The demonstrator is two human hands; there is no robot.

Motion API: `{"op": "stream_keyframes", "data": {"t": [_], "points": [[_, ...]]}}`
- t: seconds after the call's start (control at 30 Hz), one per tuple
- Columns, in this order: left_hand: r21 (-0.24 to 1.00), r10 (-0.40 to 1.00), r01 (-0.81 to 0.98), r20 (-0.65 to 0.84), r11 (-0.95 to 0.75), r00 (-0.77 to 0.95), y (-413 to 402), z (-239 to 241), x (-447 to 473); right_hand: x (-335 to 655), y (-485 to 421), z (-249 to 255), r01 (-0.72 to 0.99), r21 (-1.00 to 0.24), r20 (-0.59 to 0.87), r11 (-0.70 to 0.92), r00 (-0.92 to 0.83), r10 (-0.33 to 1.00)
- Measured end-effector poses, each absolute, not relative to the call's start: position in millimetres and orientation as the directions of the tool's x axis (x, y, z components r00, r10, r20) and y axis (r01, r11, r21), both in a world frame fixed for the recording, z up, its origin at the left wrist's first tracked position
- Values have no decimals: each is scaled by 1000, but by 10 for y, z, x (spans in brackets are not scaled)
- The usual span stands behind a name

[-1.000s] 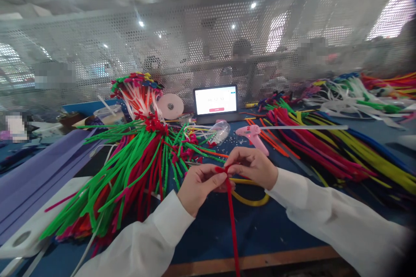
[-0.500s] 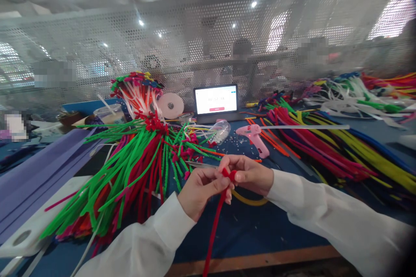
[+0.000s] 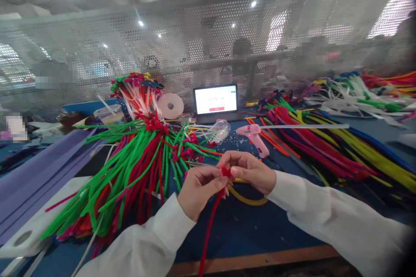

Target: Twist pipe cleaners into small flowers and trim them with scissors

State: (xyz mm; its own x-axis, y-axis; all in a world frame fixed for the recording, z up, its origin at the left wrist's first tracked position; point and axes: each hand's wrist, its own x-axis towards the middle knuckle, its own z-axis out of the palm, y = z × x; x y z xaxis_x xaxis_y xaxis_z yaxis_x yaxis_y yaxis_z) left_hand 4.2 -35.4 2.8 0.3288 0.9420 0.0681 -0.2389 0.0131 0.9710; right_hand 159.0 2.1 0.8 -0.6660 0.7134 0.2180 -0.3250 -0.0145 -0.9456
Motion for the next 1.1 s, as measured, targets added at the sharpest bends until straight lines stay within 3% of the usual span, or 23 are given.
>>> {"op": "stream_keyframes", "data": {"t": [0.23,0.43,0.53,0.63,0.73,0.97,1.1], "points": [[989,922,-10,142,-148,360,-372,67,16,1582,5,14,-228,-966,238,120,-613,754],[972,923,75,184,-221,338,-358,71,19,1612,35,10,-133,-963,267,234,-592,761],[960,926,143,182,-240,331,-359,69,26,1639,49,28,47,-913,303,406,-590,748],[960,926,173,152,-222,346,-362,61,28,1649,44,48,233,-783,350,577,-601,719],[967,912,147,135,-206,387,-352,54,19,1630,33,40,174,-781,366,600,-650,666],[981,894,79,128,-178,430,-332,48,-13,1599,42,-41,70,-904,263,421,-686,678],[986,890,66,111,-156,443,-326,28,-3,1620,34,-1,122,-835,297,536,-721,626]]}}
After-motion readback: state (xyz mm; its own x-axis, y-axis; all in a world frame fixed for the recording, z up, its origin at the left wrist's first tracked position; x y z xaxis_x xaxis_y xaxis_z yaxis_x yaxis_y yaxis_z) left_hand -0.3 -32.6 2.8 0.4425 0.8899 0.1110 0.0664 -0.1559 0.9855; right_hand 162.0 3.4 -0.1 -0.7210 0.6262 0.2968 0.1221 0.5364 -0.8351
